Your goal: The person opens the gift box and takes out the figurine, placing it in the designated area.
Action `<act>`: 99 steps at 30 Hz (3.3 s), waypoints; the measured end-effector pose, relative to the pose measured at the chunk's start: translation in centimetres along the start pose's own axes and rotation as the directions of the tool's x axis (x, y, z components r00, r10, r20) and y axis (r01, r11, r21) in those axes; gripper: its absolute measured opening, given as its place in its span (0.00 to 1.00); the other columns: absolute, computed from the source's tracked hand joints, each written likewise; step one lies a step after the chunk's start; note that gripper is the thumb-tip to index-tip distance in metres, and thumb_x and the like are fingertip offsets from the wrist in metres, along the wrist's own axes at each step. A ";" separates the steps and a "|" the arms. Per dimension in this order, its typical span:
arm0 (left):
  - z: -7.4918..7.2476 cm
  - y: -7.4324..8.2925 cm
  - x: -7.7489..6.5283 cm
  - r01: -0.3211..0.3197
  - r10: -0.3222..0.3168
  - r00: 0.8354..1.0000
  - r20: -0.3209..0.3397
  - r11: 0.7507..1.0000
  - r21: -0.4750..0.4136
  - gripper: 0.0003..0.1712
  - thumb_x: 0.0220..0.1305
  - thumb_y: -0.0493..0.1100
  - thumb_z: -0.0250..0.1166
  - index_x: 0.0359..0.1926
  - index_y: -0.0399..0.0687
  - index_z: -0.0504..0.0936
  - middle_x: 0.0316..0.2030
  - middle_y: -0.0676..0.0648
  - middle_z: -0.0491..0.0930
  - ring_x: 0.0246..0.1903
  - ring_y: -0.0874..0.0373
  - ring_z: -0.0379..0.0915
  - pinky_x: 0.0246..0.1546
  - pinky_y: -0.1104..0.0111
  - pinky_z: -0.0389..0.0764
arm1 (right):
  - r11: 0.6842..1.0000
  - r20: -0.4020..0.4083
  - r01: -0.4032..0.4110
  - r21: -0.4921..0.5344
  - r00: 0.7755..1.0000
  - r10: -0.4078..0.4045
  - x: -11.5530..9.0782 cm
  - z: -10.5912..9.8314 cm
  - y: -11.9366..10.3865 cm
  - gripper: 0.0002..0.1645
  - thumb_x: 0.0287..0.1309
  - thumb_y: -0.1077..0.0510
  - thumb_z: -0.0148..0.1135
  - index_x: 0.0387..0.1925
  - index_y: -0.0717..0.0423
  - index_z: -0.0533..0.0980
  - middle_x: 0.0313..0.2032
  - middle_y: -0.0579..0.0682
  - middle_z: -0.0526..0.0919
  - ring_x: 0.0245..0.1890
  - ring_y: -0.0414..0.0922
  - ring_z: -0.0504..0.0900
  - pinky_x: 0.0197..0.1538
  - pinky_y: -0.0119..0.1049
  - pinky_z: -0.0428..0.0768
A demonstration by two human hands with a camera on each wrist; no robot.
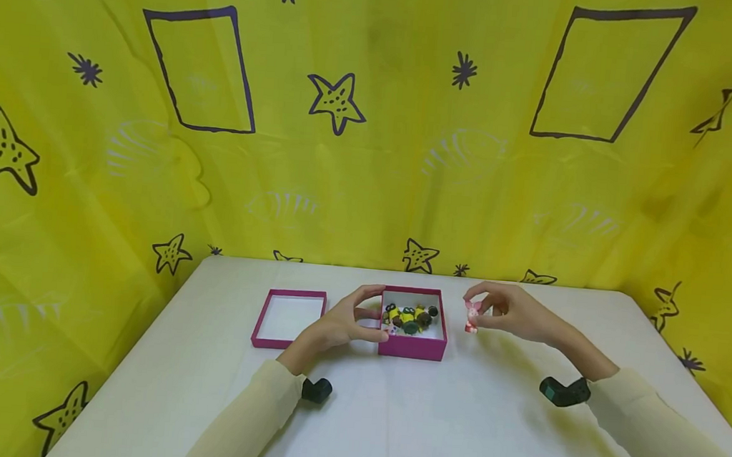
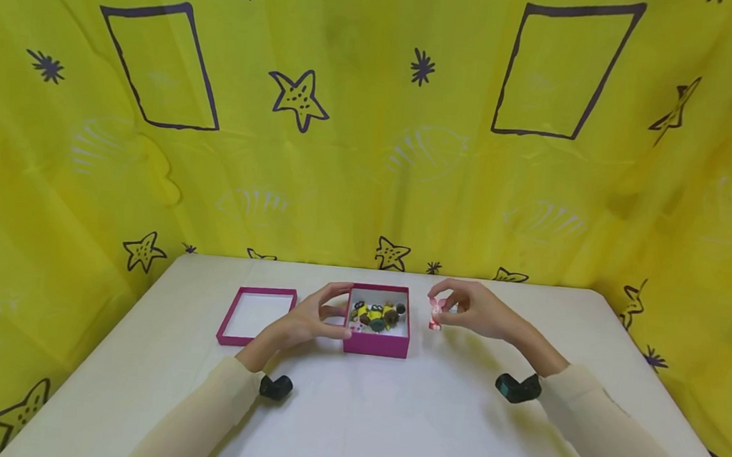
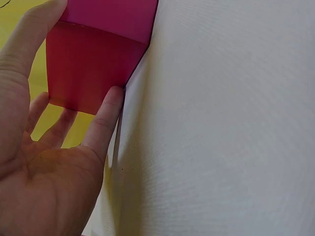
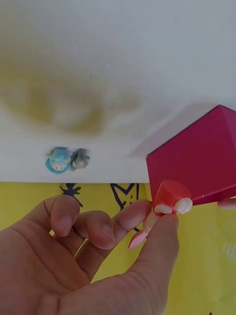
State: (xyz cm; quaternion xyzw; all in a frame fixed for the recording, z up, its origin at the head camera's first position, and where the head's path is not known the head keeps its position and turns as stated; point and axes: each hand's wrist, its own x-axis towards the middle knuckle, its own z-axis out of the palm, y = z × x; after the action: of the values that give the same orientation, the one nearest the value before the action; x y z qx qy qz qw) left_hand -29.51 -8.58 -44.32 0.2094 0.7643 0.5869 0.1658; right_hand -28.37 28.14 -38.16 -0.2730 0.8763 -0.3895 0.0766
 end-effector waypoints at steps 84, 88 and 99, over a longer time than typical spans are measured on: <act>0.0 -0.1 0.0 -0.007 0.007 1.000 0.008 1.000 -0.028 0.52 0.56 0.38 0.79 0.76 0.65 0.63 0.76 0.54 0.61 0.67 0.47 0.69 0.61 0.52 0.76 | 0.990 0.202 -0.136 0.034 0.971 0.126 1.2 2.2 2.8 0.24 0.67 0.55 0.68 0.61 0.55 0.77 0.36 0.50 0.82 0.38 0.49 0.74 0.40 0.40 0.72; 0.0 0.0 0.0 -0.004 0.004 1.000 0.005 1.000 -0.020 0.51 0.56 0.39 0.80 0.76 0.66 0.63 0.76 0.54 0.61 0.67 0.48 0.69 0.62 0.51 0.75 | 0.990 0.200 -0.138 0.026 0.971 0.130 1.2 2.2 3.0 0.24 0.67 0.54 0.68 0.62 0.55 0.77 0.36 0.50 0.82 0.38 0.49 0.74 0.40 0.40 0.73; 0.0 0.1 0.0 -0.002 0.002 1.000 0.001 1.000 -0.008 0.51 0.55 0.40 0.81 0.75 0.67 0.64 0.76 0.55 0.61 0.67 0.49 0.70 0.62 0.50 0.75 | 0.992 0.215 -0.124 0.008 0.969 0.120 1.0 1.8 3.0 0.23 0.67 0.54 0.68 0.61 0.55 0.77 0.37 0.49 0.83 0.37 0.48 0.75 0.39 0.38 0.74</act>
State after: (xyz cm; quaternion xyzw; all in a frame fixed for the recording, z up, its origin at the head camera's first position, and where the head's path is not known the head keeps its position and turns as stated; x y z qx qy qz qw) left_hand -29.46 -8.56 -44.20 0.2095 0.7618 0.5901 0.1664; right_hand -29.87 28.05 -41.52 -0.2582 0.8739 -0.3615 0.1974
